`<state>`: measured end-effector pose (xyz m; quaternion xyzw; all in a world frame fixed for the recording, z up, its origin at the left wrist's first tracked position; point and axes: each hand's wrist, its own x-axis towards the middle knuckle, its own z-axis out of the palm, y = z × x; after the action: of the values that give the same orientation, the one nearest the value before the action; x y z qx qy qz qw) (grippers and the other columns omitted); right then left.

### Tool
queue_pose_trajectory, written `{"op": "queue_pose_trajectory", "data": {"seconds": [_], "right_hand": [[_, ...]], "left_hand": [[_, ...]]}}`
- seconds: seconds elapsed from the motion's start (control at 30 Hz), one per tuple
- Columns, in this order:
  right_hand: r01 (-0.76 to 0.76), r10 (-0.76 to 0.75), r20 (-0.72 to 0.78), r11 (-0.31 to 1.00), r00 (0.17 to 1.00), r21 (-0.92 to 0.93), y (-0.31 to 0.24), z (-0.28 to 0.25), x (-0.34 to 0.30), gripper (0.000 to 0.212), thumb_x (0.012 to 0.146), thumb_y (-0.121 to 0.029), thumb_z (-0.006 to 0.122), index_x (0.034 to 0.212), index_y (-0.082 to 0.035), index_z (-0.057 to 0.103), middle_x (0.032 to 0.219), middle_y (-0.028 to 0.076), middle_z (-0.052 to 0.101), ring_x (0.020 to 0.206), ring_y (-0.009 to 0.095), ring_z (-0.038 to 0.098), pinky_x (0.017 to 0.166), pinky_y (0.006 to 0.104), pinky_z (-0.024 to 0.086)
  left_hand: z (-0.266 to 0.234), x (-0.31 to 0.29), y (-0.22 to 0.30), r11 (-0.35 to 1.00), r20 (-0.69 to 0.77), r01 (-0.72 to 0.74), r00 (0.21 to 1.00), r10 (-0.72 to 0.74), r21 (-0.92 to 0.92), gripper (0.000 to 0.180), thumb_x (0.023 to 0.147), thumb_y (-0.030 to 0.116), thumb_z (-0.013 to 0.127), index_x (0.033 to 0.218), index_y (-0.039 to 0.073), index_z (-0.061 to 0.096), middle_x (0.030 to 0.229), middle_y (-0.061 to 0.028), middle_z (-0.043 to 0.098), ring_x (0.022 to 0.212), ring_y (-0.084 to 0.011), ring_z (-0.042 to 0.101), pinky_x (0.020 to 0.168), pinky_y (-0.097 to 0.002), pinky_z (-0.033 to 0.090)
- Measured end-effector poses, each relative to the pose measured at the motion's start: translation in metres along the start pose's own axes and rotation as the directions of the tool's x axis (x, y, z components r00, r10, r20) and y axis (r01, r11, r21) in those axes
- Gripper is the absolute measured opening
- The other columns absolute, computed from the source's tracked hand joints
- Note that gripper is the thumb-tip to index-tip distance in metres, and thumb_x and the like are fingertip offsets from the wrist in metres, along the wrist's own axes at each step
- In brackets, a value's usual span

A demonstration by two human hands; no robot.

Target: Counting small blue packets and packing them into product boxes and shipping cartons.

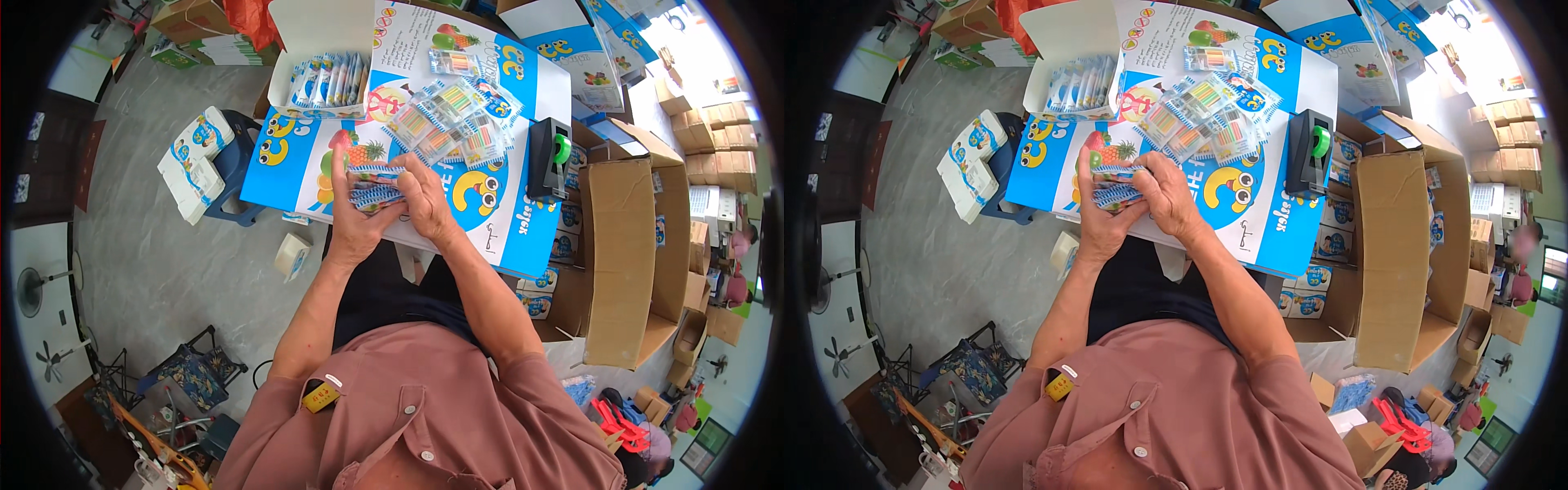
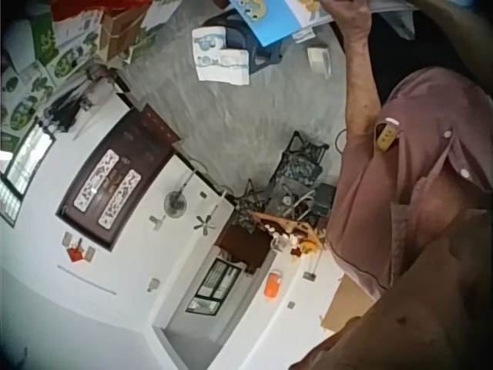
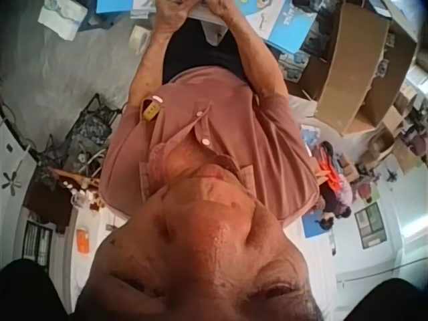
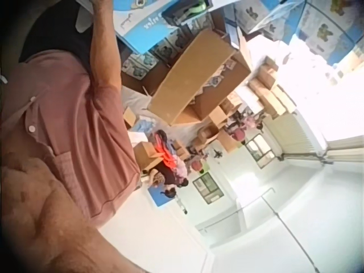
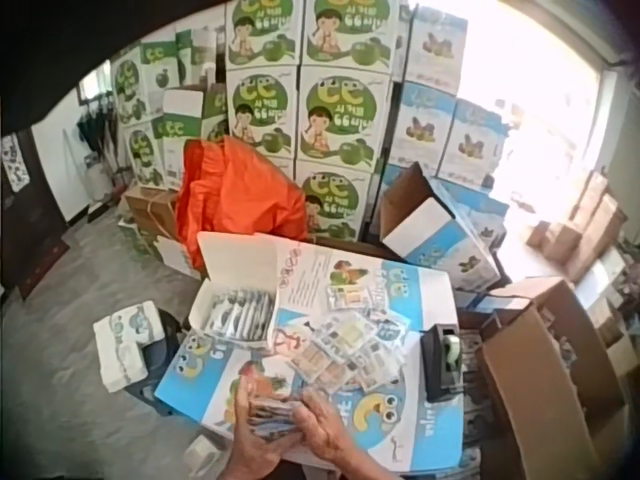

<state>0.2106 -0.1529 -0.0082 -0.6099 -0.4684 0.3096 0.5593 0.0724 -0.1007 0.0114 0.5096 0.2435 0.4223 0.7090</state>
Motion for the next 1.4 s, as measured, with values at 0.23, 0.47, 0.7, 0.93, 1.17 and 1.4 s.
{"op": "queue_pose_trajectory", "data": {"seconds": [0.23,0.47,0.7,0.93,1.17,1.4], "right_hand": [[0.38,-0.341,0.196,0.638,0.919,-0.67,-0.051,-0.088,0.043,0.041,0.087,-0.007,0.066,0.128,-0.009,0.065,0.13,0.013,0.066,0.128,0.034,0.057,0.111,0.0459,0.042],[0.512,-0.035,0.522,0.264,0.852,-0.818,-0.02,-0.141,0.103,0.047,0.085,-0.001,0.064,0.13,-0.014,0.067,0.141,0.012,0.062,0.137,0.029,0.053,0.119,0.0473,0.039],[0.434,-0.198,0.389,0.313,0.9,-0.845,-0.041,-0.133,0.107,0.039,0.088,-0.005,0.065,0.126,-0.012,0.07,0.138,0.011,0.065,0.132,0.03,0.058,0.114,0.0455,0.045],[0.697,-0.128,0.687,0.209,0.715,-0.686,-0.025,-0.071,0.107,0.039,0.089,-0.005,0.069,0.127,-0.013,0.07,0.133,0.011,0.068,0.127,0.029,0.062,0.11,0.0433,0.048],[0.618,0.127,0.67,0.291,0.732,-0.73,-0.037,-0.074,0.136,0.05,0.088,-0.01,0.072,0.137,-0.015,0.062,0.142,0.008,0.062,0.133,0.025,0.057,0.108,0.0435,0.049],[0.713,0.168,0.707,0.036,0.687,-0.701,-0.042,-0.088,0.081,0.052,0.093,-0.008,0.066,0.143,-0.012,0.053,0.143,0.014,0.057,0.14,0.03,0.051,0.11,0.0495,0.047]], "left_hand": [[-0.026,0.003,-0.03,0.865,0.226,-0.227,0.964,0.137,0.447,0.067,0.078,0.002,0.088,0.133,0.005,0.05,0.12,-0.0092,0.064,0.107,-0.0151,0.065,0.09,-0.0294,0.057],[-0.016,-0.002,-0.018,0.967,0.202,0.038,0.975,-0.091,0.254,0.058,0.08,0.005,0.088,0.128,0.005,0.056,0.115,-0.0094,0.069,0.102,-0.0146,0.069,0.087,-0.0289,0.057],[-0.025,-0.003,-0.026,0.918,0.267,-0.017,0.959,-0.098,0.397,0.055,0.082,0.006,0.086,0.129,0.005,0.056,0.113,-0.0097,0.073,0.1,-0.0133,0.071,0.086,-0.0287,0.058],[-0.024,-0.002,-0.029,0.914,0.261,-0.041,0.963,-0.073,0.405,0.055,0.084,0.009,0.086,0.13,0.005,0.056,0.112,-0.0099,0.073,0.099,-0.0135,0.072,0.084,-0.0281,0.059],[-0.026,-0.003,-0.03,0.915,0.252,-0.022,0.964,-0.088,0.404,0.054,0.084,0.009,0.086,0.129,0.006,0.056,0.111,-0.0099,0.073,0.098,-0.0139,0.072,0.084,-0.0284,0.059],[-0.025,-0.001,-0.03,0.903,0.264,-0.077,0.964,-0.042,0.424,0.054,0.083,0.009,0.087,0.128,0.006,0.057,0.113,-0.0099,0.073,0.1,-0.014,0.072,0.085,-0.0285,0.059]]}}
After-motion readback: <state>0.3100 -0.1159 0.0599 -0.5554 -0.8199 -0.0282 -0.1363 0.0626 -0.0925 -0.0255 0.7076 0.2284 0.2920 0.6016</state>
